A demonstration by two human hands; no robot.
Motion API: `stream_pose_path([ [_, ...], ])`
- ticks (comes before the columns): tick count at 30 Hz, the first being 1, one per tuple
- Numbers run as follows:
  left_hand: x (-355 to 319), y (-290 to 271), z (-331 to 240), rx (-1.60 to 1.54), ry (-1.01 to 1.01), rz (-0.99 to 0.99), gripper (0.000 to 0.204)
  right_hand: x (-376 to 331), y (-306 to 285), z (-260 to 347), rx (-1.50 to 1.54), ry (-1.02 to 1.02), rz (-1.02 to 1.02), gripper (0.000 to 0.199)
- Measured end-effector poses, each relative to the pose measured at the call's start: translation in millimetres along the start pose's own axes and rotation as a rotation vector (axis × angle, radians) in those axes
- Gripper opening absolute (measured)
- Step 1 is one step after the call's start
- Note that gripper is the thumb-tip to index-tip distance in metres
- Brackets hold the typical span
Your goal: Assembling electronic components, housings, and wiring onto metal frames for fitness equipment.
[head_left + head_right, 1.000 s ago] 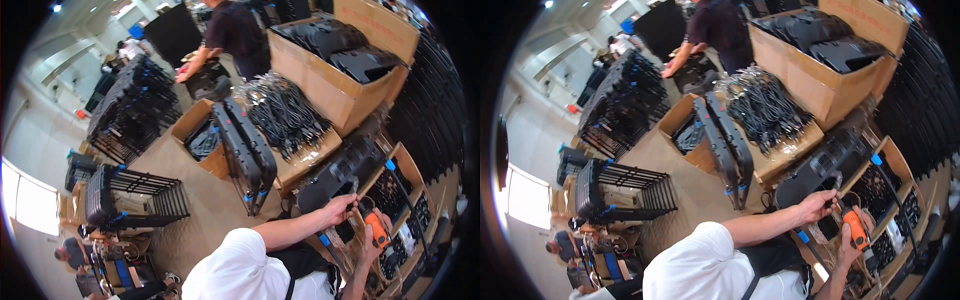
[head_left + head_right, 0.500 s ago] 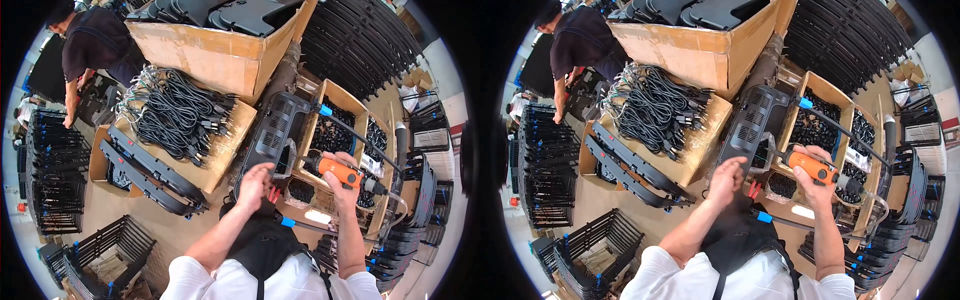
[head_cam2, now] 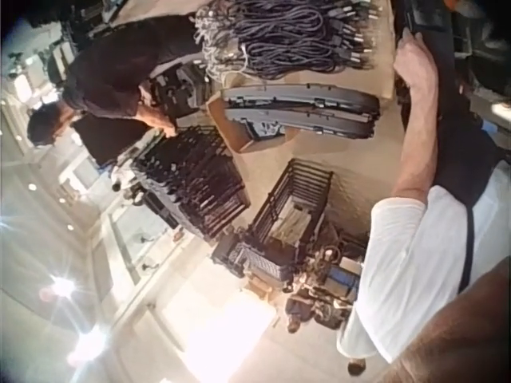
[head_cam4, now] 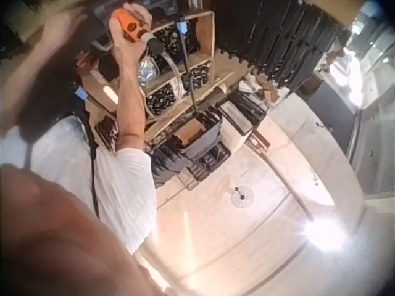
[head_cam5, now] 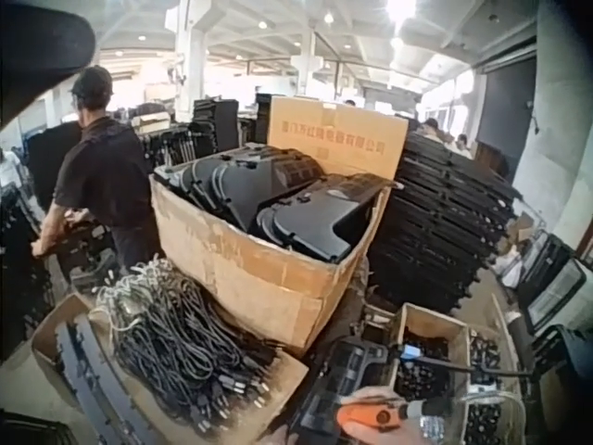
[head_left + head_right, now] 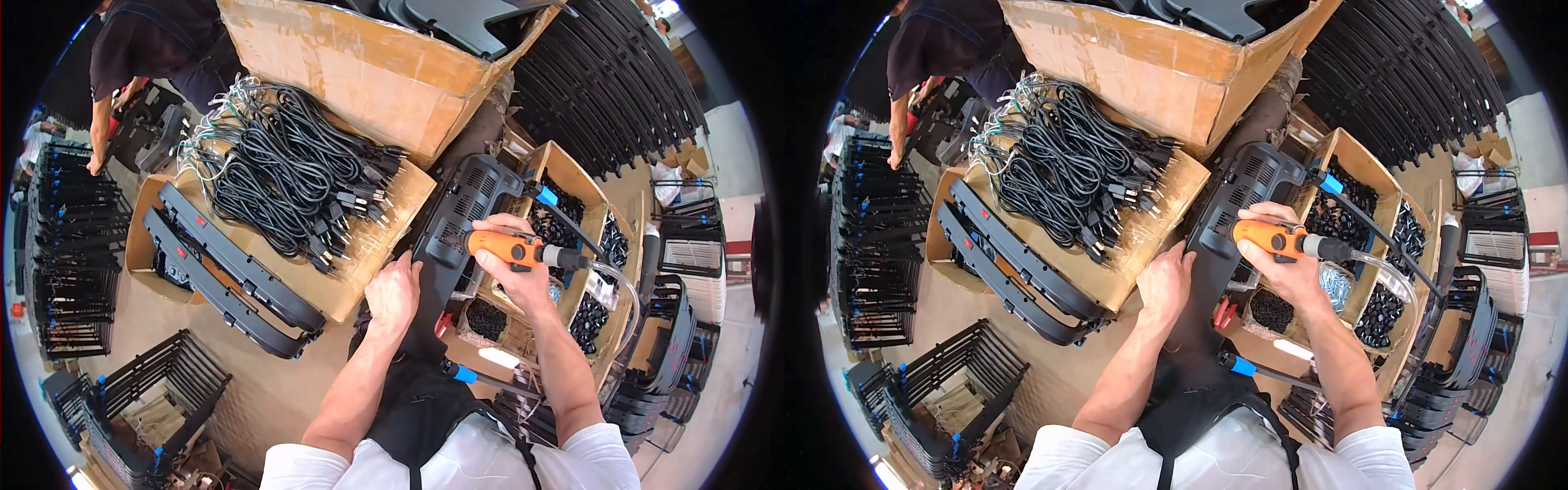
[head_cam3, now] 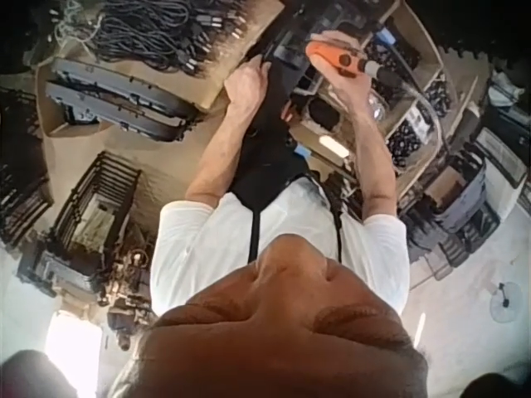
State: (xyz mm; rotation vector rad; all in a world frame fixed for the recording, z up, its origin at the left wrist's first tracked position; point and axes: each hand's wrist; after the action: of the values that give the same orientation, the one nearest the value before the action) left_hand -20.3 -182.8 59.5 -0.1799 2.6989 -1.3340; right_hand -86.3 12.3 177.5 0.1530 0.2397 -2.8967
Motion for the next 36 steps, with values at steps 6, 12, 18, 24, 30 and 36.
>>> stream_pose_path([
  [6, 1, 5, -3, -0.020, -0.039, -0.043, 0.029, 10, 7, -5, -0.037, 0.009, 0.029, 0.048],
  [12, -2, 6, -4, -0.045, -0.040, -0.080, 0.027, 12, 15, 4, -0.092, 0.033, 0.044, 0.049],
  [18, 0, 9, -1, -0.040, -0.045, -0.065, 0.027, 18, 20, -1, -0.115, 0.020, 0.064, 0.049],
  [24, 1, 8, -1, -0.068, -0.035, -0.063, 0.027, 27, 31, -2, -0.196, -0.039, 0.107, 0.044],
  [30, 1, 3, -2, -0.035, -0.041, -0.024, 0.027, 45, 47, 2, -0.445, -0.148, 0.189, 0.037],
  [36, -3, 14, 5, -0.006, 0.036, -0.143, 0.021, 42, 50, 2, -0.440, -0.182, 0.193, 0.032],
])
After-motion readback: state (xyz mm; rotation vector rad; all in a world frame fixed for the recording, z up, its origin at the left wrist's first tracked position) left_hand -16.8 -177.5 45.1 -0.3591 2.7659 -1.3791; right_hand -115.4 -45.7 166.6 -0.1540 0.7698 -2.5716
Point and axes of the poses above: each hand's wrist, its own x-axis towards the middle knuckle, its own y-axis out of the palm, z = x × y, and after that the axes turned 3 degrees about y, right-handed
